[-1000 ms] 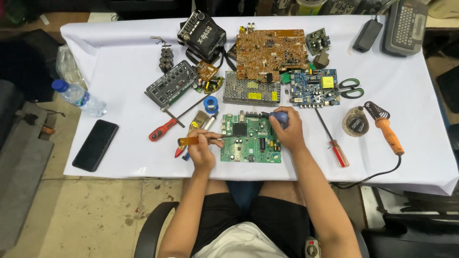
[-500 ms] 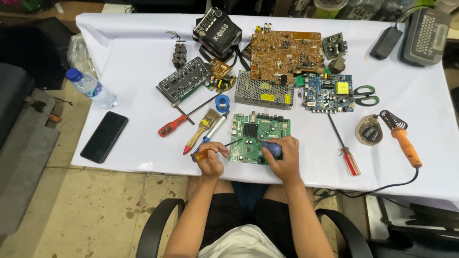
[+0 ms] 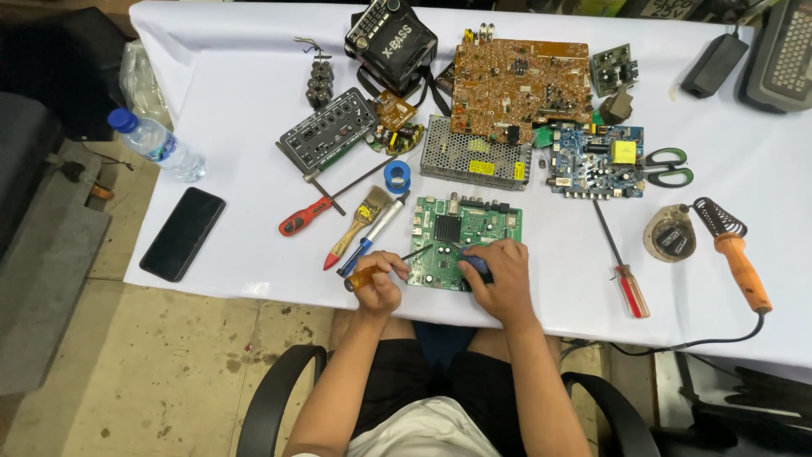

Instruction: The person is unscrewing components from a circuit board and using a precision tool to probe or adjust parts on the board at a repair bench.

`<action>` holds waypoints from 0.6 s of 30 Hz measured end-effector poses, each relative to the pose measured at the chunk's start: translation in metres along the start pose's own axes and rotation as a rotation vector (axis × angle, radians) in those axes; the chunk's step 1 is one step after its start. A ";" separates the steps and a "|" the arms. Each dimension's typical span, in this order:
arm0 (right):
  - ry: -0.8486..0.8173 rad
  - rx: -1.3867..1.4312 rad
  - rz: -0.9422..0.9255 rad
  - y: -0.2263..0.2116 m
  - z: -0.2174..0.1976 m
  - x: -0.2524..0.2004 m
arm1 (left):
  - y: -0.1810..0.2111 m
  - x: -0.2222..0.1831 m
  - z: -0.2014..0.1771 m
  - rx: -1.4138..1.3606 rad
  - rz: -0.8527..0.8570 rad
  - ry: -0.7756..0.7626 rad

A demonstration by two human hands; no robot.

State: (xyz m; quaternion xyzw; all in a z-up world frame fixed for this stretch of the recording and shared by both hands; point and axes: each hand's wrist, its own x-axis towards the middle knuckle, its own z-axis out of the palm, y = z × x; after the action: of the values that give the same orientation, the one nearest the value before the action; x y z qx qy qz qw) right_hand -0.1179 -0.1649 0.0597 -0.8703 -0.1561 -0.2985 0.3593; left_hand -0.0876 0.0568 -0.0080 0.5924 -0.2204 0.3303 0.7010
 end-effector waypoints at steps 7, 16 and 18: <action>0.066 -0.046 0.001 -0.010 -0.005 0.004 | -0.002 -0.003 -0.003 -0.025 -0.008 0.037; 0.063 0.006 0.006 -0.010 -0.008 0.002 | 0.002 -0.002 -0.002 -0.055 -0.014 0.002; 0.075 0.095 0.029 -0.009 -0.009 0.001 | 0.001 -0.002 -0.003 -0.084 -0.020 0.025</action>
State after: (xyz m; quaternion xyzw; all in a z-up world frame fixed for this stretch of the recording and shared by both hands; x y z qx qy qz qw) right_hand -0.1253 -0.1653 0.0700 -0.8428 -0.1439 -0.3177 0.4099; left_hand -0.0903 0.0592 -0.0094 0.5606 -0.2195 0.3213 0.7310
